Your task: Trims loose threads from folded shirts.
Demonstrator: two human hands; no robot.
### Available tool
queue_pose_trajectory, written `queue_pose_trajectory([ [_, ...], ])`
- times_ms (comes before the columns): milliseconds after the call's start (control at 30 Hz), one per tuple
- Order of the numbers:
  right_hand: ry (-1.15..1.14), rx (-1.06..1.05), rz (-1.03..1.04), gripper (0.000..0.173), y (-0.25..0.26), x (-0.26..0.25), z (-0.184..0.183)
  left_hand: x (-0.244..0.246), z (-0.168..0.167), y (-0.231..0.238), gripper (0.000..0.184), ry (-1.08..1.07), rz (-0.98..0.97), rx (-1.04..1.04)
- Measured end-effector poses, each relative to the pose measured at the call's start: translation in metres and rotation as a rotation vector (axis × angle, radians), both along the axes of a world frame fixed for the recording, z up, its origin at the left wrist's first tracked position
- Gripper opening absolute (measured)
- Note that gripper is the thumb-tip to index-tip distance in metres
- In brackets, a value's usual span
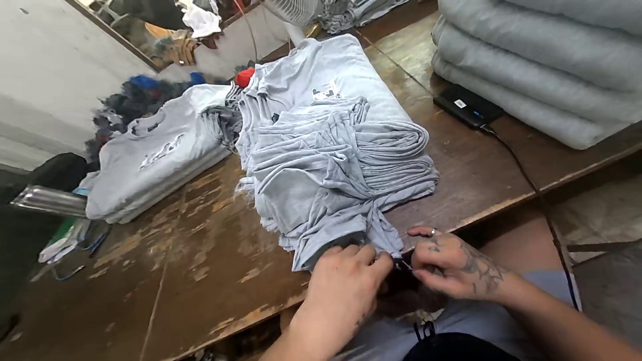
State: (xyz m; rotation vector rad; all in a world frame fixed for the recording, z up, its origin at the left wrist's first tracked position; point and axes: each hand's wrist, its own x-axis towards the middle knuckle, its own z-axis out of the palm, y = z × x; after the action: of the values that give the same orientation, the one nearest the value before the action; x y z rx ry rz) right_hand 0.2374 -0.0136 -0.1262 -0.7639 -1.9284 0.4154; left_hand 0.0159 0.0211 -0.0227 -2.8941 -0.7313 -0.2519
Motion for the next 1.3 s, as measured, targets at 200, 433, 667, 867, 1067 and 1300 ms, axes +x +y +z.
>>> queue_pose_trajectory([
  [200,0.081,-0.034,0.019,0.018,-0.004,-0.002,0.001,0.000,0.003,-0.007,0.020,-0.009,0.050,0.031],
  [433,-0.115,0.032,-0.122,0.038,-0.003,-0.004,0.003,-0.016,-0.007,0.001,0.030,-0.223,0.151,-0.111],
  [667,-0.232,0.060,-0.246,0.019,0.010,-0.020,0.005,-0.019,-0.011,-0.003,0.034,-0.301,0.141,-0.158],
  [867,-0.044,-0.036,-0.036,0.021,-0.007,0.001,-0.002,-0.023,-0.011,-0.016,0.026,-0.183,0.077,-0.109],
  [1067,0.031,-0.078,0.037,0.020,-0.012,-0.002,0.001,-0.008,-0.029,-0.015,0.029,-0.165,0.017,-0.054],
  [1300,-0.165,0.010,0.078,0.053,-0.017,0.008,-0.004,-0.024,-0.045,-0.008,0.042,-0.429,0.190,-0.303],
])
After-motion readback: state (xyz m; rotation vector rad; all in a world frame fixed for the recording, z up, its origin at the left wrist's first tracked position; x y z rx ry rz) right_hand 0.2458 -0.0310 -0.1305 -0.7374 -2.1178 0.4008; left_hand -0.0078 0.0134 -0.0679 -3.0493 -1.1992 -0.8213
